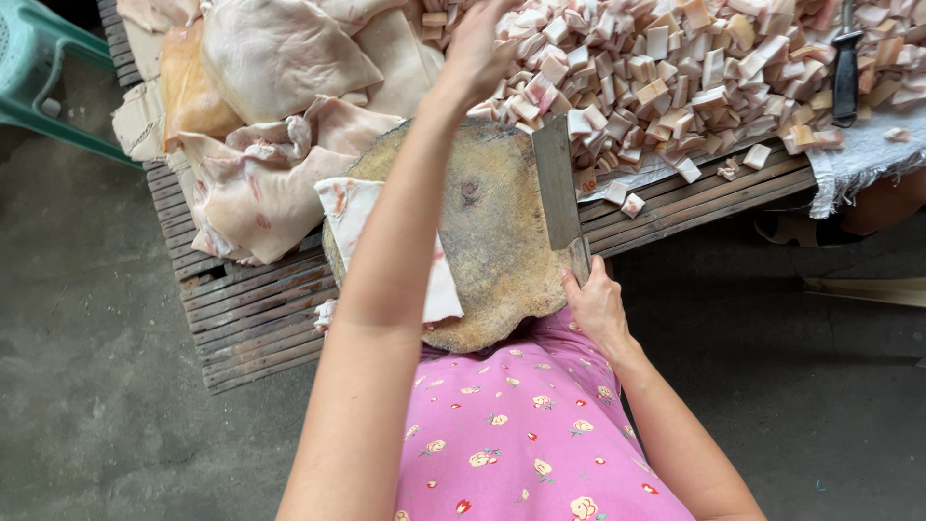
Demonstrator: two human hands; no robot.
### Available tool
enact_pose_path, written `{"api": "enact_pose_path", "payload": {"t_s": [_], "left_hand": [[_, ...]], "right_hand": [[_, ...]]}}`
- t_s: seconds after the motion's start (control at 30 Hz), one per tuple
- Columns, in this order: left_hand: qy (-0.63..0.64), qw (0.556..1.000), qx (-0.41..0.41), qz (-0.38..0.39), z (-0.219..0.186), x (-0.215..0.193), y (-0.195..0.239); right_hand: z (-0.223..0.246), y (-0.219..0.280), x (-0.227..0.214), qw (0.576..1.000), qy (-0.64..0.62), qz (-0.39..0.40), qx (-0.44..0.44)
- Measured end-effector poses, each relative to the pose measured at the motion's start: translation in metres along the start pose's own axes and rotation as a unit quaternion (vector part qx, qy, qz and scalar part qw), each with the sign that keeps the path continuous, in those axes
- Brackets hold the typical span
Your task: The person chops sheets of processed pork skin into small cubes using a cleaver on a wooden block, moving the finished pieces to a large pile on a bamboo table.
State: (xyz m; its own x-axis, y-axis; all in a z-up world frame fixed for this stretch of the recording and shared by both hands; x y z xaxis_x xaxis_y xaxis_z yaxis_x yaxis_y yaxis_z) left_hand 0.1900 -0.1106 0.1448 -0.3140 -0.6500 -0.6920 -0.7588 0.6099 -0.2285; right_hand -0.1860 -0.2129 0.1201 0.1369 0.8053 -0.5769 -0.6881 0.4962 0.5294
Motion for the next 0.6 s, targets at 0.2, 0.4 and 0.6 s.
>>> {"api": "enact_pose_path", "payload": {"t_s": [0.2,0.4,0.6], "left_hand": [[0.012,0.976,-0.175,-0.127,0.126,-0.089,0.224],[0.119,0.887,-0.420,-0.150,0.133,-0.086,0.368],[0.025,0.904,-0.421,-0.069,0.073,-0.061,0.398]], "right_hand": [[0.005,-0.002,-0.003,0.999,0.003,0.022,0.034],[0.027,0.008,-0.010,0.999,0.026,0.030,-0.002],[0.030,0.012,-0.003,0.997,0.069,0.021,-0.030]]}}
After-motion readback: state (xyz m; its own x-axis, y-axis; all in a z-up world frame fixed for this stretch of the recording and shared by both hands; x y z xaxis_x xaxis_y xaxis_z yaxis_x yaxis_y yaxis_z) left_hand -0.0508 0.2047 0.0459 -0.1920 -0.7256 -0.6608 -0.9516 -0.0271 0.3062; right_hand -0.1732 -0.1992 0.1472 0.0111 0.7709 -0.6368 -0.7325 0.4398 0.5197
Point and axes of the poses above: each hand's wrist, its own y-axis away from the middle knuckle, its own x-axis out of the palm, z = x × y, the point moved 2 cm from there along -y, towards the middle knuckle, and after that the axes turned 12 degrees about x, right-handed, at the moved point
